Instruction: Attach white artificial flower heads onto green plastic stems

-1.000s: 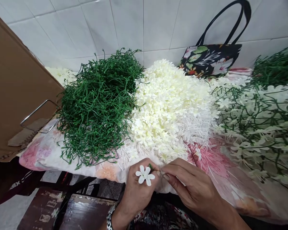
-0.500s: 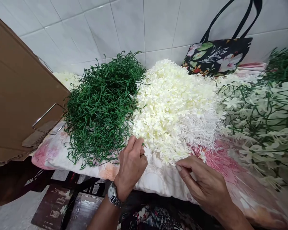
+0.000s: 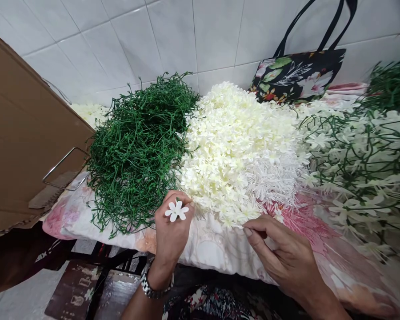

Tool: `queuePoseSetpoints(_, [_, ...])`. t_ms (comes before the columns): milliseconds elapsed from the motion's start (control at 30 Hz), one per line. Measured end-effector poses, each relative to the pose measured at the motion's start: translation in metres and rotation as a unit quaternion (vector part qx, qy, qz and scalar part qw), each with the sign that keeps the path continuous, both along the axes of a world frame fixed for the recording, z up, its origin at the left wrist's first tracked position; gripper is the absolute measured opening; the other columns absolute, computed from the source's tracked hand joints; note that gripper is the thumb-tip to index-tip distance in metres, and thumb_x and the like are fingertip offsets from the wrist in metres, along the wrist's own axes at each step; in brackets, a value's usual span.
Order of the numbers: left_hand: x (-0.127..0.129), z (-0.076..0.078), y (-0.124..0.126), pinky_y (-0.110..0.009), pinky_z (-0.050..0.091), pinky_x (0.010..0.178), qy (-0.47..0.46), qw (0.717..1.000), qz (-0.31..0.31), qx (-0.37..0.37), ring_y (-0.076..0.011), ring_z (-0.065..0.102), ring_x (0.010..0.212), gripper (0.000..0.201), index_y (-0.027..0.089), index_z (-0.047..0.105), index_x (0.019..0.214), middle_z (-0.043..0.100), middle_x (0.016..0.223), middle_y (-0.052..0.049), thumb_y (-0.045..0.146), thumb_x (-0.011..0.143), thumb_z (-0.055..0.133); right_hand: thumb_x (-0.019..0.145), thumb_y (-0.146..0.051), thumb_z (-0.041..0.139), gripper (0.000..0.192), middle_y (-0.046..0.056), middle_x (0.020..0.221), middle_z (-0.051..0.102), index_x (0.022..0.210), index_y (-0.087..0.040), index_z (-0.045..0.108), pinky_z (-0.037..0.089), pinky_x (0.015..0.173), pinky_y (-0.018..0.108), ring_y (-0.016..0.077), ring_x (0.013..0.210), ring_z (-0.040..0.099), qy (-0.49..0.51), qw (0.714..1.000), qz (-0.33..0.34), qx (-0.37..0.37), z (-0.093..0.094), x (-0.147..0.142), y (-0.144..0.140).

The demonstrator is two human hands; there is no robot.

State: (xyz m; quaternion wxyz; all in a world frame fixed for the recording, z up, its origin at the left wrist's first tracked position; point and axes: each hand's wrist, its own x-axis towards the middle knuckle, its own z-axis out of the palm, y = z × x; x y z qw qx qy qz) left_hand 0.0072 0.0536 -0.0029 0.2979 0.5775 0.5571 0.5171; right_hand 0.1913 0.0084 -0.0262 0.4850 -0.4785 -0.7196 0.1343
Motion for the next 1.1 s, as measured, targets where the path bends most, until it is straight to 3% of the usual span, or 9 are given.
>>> queuePoseSetpoints(67, [0.005, -0.001, -0.003, -0.021, 0.038, 0.055, -0.058, 0.997, 0.001, -0.045, -0.0101, 0.047, 0.059, 0.013, 0.018, 0.051, 0.059, 0.05, 0.065, 0.003, 0.01, 0.069, 0.055, 0.083, -0.009, 0.051, 0.013, -0.002, 0.057, 0.054, 0.076, -0.018, 0.056, 0.042, 0.047, 0.02, 0.009, 0.05, 0.052, 0.013, 1.0, -0.003, -0.007, 0.007, -0.006, 0.001])
queuePoseSetpoints(267, [0.018, 0.0, -0.011, -0.021, 0.038, 0.054, -0.102, 0.989, -0.024, -0.109, -0.0092, 0.047, 0.057, 0.008, 0.017, 0.054, 0.06, 0.053, 0.063, 0.003, 0.012, 0.064, 0.059, 0.085, -0.009, 0.047, 0.016, 0.0, 0.058, 0.054, 0.073, -0.017, 0.056, 0.042, 0.048, 0.022, 0.0097, 0.051, 0.05, 0.004, 1.0, 0.013, 0.004, 0.016, -0.024, 0.007])
queuePoseSetpoints(500, [0.021, -0.002, -0.019, -0.02, 0.021, 0.041, -0.26, 0.933, -0.052, -0.242, -0.0032, 0.028, 0.041, 0.011, 0.016, 0.054, 0.062, 0.045, 0.053, 0.007, 0.019, 0.06, 0.064, 0.084, -0.01, 0.048, 0.016, 0.0, 0.059, 0.057, 0.072, -0.017, 0.056, 0.042, 0.049, 0.022, 0.0097, 0.052, 0.052, -0.012, 1.0, -0.024, -0.005, 0.012, -0.023, 0.008])
queuePoseSetpoints(700, [0.02, -0.009, -0.028, -0.023, 0.04, 0.054, -0.123, 0.976, -0.107, -0.143, -0.0117, 0.053, 0.061, 0.008, 0.016, 0.059, 0.062, 0.062, 0.074, -0.002, 0.014, 0.069, 0.058, 0.083, -0.009, 0.047, 0.016, 0.0, 0.059, 0.056, 0.071, -0.016, 0.057, 0.041, 0.049, 0.021, 0.0097, 0.052, 0.051, -0.049, 0.998, -0.036, -0.018, 0.01, -0.023, 0.005])
queuePoseSetpoints(800, [0.02, -0.006, -0.03, -0.026, 0.046, 0.064, -0.045, 0.988, -0.12, -0.085, -0.0157, 0.058, 0.07, 0.012, 0.018, 0.058, 0.061, 0.064, 0.072, -0.003, 0.01, 0.07, 0.055, 0.083, -0.01, 0.047, 0.017, -0.001, 0.058, 0.055, 0.07, -0.017, 0.056, 0.041, 0.049, 0.021, 0.0093, 0.051, 0.05, -0.052, 0.998, -0.04, -0.019, 0.01, -0.024, 0.003])
queuePoseSetpoints(967, [0.018, -0.003, -0.034, -0.027, 0.048, 0.068, 0.04, 0.987, -0.158, -0.006, -0.0169, 0.062, 0.075, 0.013, 0.018, 0.059, 0.067, 0.066, 0.076, -0.003, 0.01, 0.075, 0.054, 0.082, -0.009, 0.046, 0.018, -0.001, 0.059, 0.055, 0.07, -0.017, 0.056, 0.041, 0.049, 0.021, 0.0092, 0.052, 0.051, -0.044, 0.998, -0.03, -0.029, 0.011, -0.025, 0.001])
queuePoseSetpoints(1100, [0.014, -0.007, -0.037, -0.025, 0.048, 0.065, 0.03, 0.982, -0.187, -0.023, -0.0165, 0.062, 0.074, 0.009, 0.018, 0.062, 0.071, 0.067, 0.076, -0.004, 0.014, 0.078, 0.057, 0.084, -0.009, 0.046, 0.017, -0.001, 0.059, 0.055, 0.072, -0.017, 0.056, 0.041, 0.049, 0.02, 0.009, 0.052, 0.051, -0.027, 0.999, -0.02, -0.022, 0.01, -0.026, -0.002])
